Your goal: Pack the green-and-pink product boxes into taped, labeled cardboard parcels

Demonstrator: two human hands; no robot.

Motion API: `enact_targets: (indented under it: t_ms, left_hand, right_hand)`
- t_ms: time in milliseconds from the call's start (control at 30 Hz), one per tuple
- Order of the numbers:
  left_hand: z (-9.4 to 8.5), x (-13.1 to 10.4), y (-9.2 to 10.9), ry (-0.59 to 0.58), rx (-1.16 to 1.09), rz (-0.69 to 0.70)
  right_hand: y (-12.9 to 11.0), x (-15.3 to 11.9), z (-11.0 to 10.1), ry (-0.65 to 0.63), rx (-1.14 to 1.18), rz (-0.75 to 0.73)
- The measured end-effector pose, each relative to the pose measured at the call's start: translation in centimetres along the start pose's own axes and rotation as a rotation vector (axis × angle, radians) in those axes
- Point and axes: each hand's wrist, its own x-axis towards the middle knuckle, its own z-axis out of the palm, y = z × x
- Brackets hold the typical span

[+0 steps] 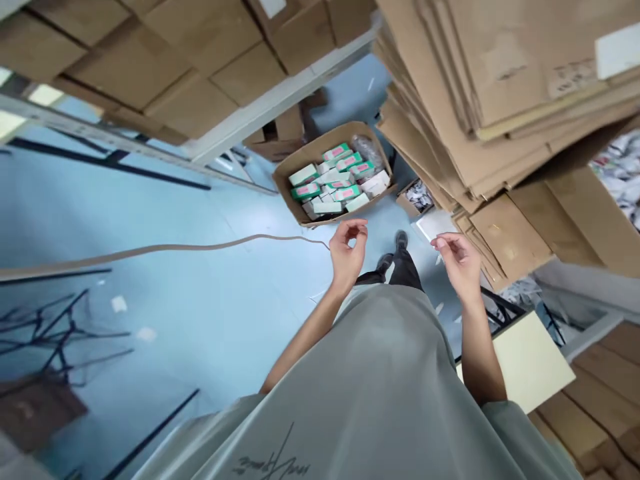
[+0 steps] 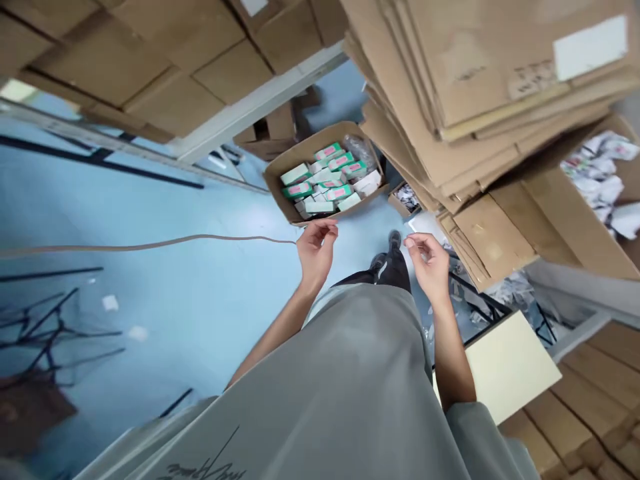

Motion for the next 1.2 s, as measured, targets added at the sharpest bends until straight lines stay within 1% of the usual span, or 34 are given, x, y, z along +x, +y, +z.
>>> enact_targets:
  t_ms: [67,167,267,333,467,567,633,700,767,833,900,1000,1100,1200]
  left_hand:
    - [-0.7,2.3,-1.0,0.100,0.024,-0.033]
    - [-1.0,5.5,-2.5,0.217,0.055,-0.061]
    - [-1.0,8.2,-4.3,0.297,0.090,-0.126]
    - [-1.0,9.8,-5.6,0.341,0.103,-0.169]
    - [-1.6,13.1,-8.5,0.440,0.098,-0.221]
    - [-2.8,15.9,-11.3,0.488,0.093,-0.264]
    - [-4.0,18.0,-13.7,0.497,0.078,-0.288]
    - [-5.1,20.3,-16.5,0.501,0.058,-0.307]
    - [-6.0,22.7,-20.0,0.504,0.044,-0.333]
    - [-6.6,25.0,-23.9,0.507,0.040,-0.372]
    - [-7.1,27.1,-28.1,0.504,0.041,-0.428]
    - [-7.6,29.5,-34.4,0.470,0.041,-0.542]
    - [-7.8,31.1,-40.4,0.382,0.039,-0.644]
    - [-7.3,32.6,-46.2,0.297,0.050,-0.746]
  right_hand:
    - [0.5,4.1,2.5,-0.143,-0.012,-0.007]
    - [1.9,10.3,6.4,-0.318,-0.017,-0.030]
    - [4.2,16.0,10.6,-0.434,-0.059,-0.064]
    - [5.9,19.2,13.3,-0.494,-0.099,-0.073]
    - [9.1,23.9,18.6,-0.558,-0.152,-0.034]
    - [11.3,26.3,22.8,-0.556,-0.175,0.026]
    - [12.8,27.5,26.0,-0.552,-0.194,0.063]
    - [14.4,28.4,29.3,-0.546,-0.223,0.089]
    - [16.3,29.2,32.5,-0.536,-0.259,0.106]
    - [18.5,29.9,35.4,-0.532,-0.291,0.115]
    - [21.1,30.5,37.8,-0.538,-0.312,0.126]
    - [25.8,31.7,40.6,-0.536,-0.348,0.179]
    - [30.9,33.1,42.6,-0.520,-0.419,0.262]
    - [36.1,34.6,44.2,-0.501,-0.488,0.328]
